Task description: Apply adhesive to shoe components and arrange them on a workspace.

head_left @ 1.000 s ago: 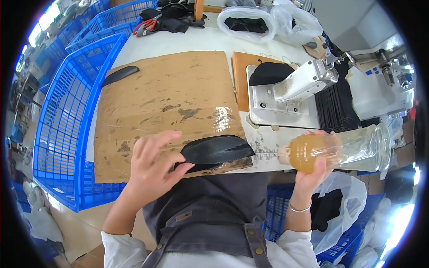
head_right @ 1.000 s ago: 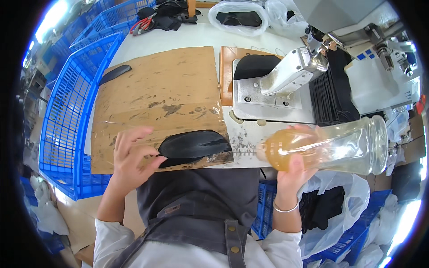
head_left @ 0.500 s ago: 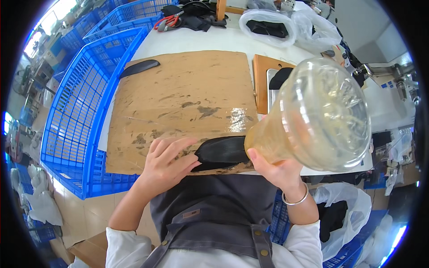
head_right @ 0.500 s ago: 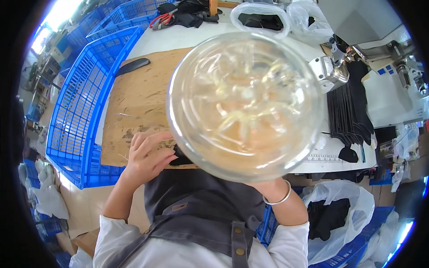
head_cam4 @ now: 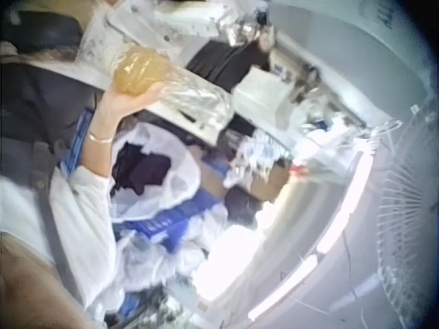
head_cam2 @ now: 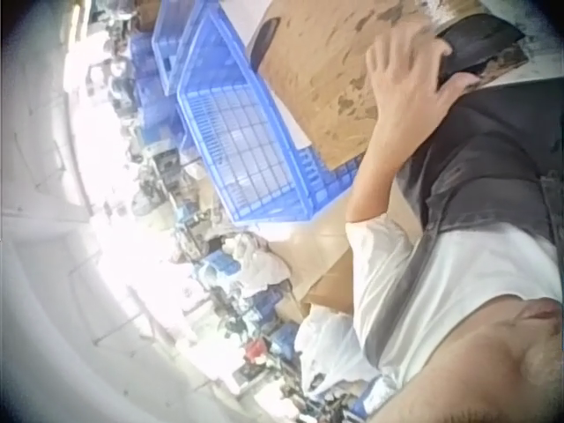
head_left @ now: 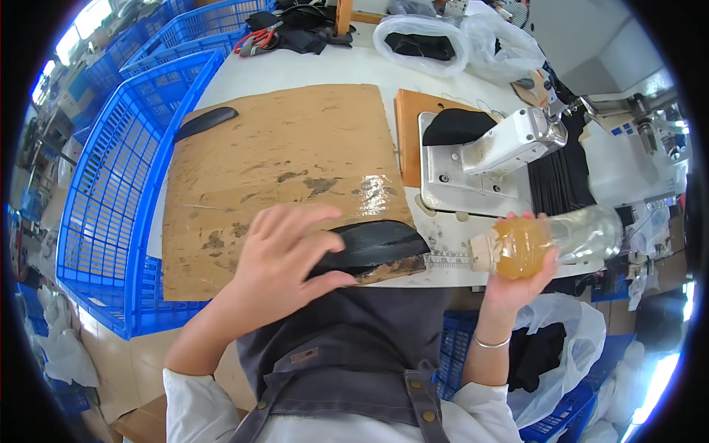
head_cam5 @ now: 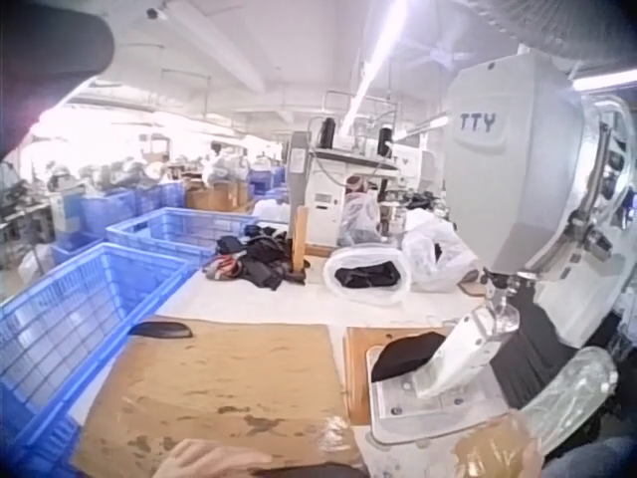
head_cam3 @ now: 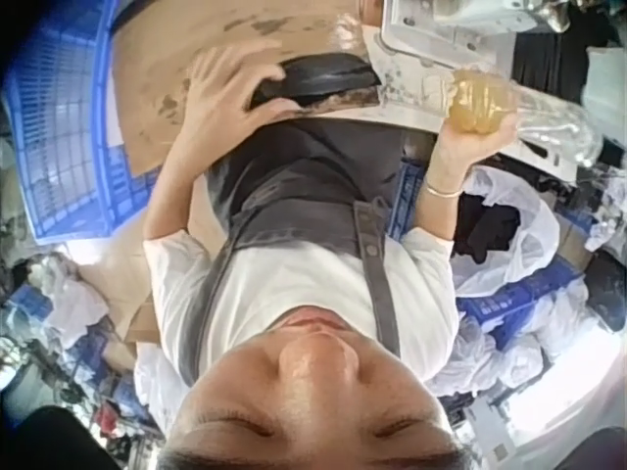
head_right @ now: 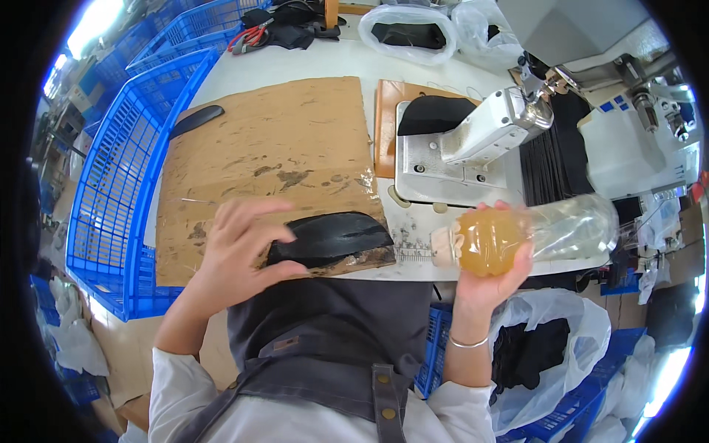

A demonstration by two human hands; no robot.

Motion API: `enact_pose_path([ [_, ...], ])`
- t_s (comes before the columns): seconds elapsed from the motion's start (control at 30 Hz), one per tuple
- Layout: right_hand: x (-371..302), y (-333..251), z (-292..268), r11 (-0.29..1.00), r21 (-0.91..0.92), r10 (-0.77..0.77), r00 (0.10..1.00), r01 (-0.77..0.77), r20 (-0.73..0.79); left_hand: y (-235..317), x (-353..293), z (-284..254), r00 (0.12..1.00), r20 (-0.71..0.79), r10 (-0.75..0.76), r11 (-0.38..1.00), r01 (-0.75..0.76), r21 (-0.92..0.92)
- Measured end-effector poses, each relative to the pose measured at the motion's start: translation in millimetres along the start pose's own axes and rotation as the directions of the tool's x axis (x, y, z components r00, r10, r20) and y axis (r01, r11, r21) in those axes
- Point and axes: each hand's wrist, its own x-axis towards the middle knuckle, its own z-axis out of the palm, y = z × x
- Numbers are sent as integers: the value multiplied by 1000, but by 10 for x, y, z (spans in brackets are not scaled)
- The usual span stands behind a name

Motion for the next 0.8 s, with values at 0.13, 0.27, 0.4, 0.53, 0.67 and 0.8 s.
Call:
enact_pose_path([
  [0.13,-133,187,54,979,-194,47,992,-69,-118,194,313,234,982,190,8,995,-26,97],
  [0.27,-168,180,111,940,-334,-54,996,74,68,223,470,288,932,357,-54,986,-6,164],
  [0.4,-179,115,152,956,-289,-28,994,56,103,167,524,266,895,439,-73,993,23,119],
  [0.53,-208,103,108,980,-192,68,995,-52,79,100,538,244,902,424,-81,997,66,50],
  [0.67,-213,91,37,988,-20,153,976,-152,156,69,542,258,900,390,-194,955,265,-137],
  [0.8,-237,153,135,921,159,281,890,-355,359,29,530,258,851,425,-308,884,421,-202],
])
